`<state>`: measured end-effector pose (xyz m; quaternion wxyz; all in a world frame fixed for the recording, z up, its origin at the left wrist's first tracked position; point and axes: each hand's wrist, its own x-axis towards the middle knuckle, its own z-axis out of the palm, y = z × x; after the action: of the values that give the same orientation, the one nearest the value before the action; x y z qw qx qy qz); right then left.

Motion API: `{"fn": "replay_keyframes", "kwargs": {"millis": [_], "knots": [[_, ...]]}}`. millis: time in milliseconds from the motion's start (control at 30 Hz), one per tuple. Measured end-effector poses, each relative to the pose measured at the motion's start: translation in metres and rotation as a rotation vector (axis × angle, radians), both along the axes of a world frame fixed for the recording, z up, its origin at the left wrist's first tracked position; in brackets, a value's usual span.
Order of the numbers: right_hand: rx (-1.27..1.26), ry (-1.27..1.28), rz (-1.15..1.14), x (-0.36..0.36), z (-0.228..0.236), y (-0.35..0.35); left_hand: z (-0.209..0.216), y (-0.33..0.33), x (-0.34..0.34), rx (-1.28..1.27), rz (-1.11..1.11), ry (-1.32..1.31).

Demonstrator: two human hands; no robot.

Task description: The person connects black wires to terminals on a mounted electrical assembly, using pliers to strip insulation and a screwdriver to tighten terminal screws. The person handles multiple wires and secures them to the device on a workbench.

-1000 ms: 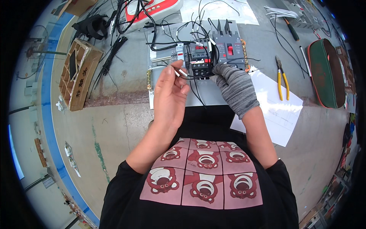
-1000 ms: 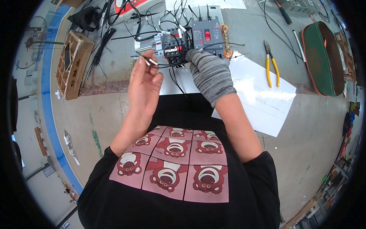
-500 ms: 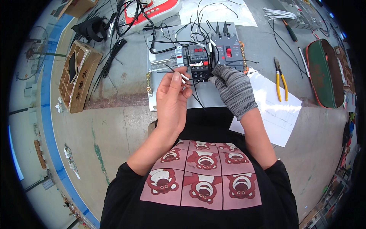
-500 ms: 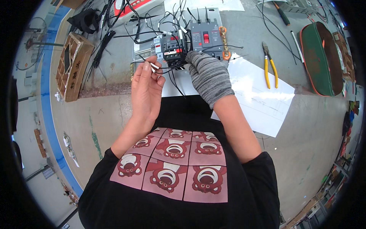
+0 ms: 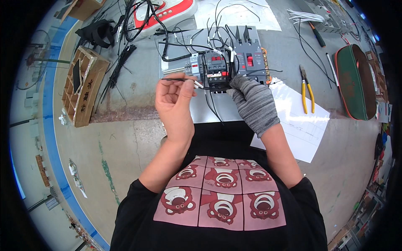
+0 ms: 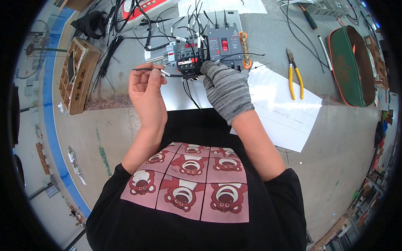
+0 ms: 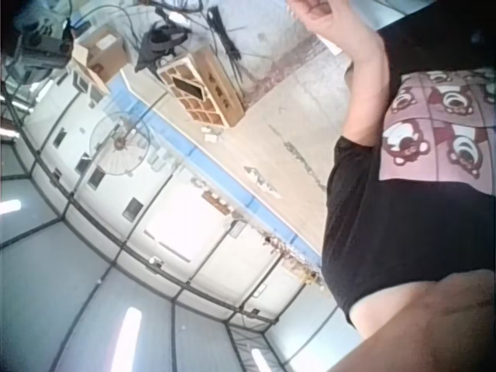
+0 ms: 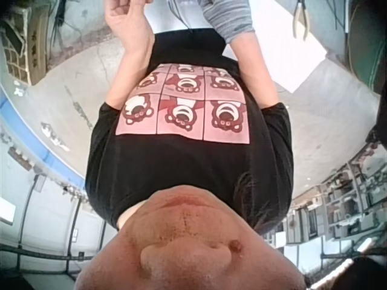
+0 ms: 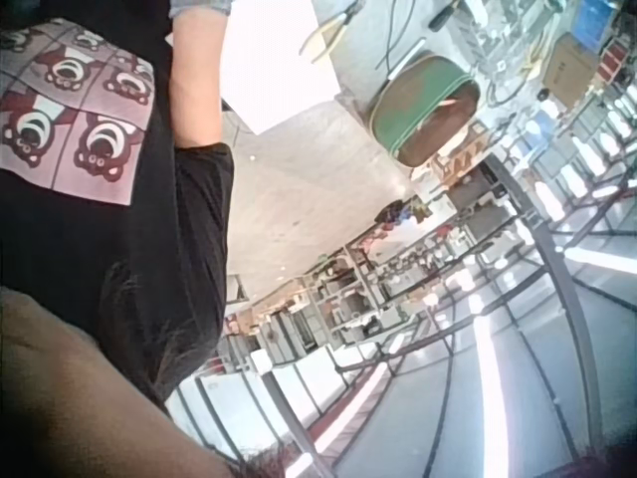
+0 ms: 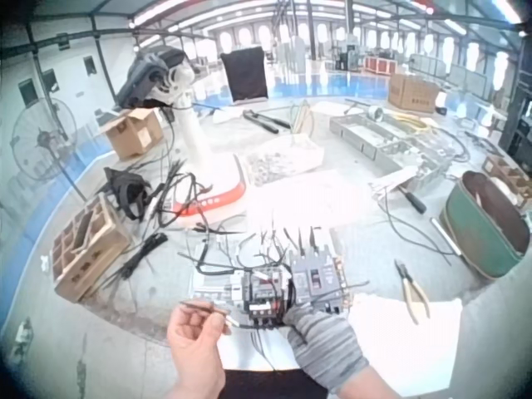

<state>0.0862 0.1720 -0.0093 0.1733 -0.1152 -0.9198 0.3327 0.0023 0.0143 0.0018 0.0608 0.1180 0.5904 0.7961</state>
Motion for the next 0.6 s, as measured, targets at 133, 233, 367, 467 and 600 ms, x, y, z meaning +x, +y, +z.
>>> {"fn": "replay_keyframes", "kwargs": {"millis": [133, 233, 367, 467, 600], "knots": [[-0.008, 0.013, 0.0, 0.0, -0.001, 0.0, 0.0, -0.001, 0.006, -0.002, -0.028, 0.036], [-0.009, 0.016, -0.005, -0.001, 0.0, -0.001, 0.003, -0.004, 0.001, 0.043, -0.063, -0.015], [-0.024, 0.004, -0.012, -0.001, 0.001, 0.0, 0.0, -0.005, -0.001, 0.038, -0.09, -0.04], [-0.016, 0.049, -0.006, -0.001, -0.002, 0.0, 0.001, -0.006, 0.002, -0.024, -0.055, 0.013], [-0.006, 0.052, -0.019, -0.001, -0.003, -0.001, 0.002, -0.007, 0.01, -0.118, -0.016, 0.055]]}}
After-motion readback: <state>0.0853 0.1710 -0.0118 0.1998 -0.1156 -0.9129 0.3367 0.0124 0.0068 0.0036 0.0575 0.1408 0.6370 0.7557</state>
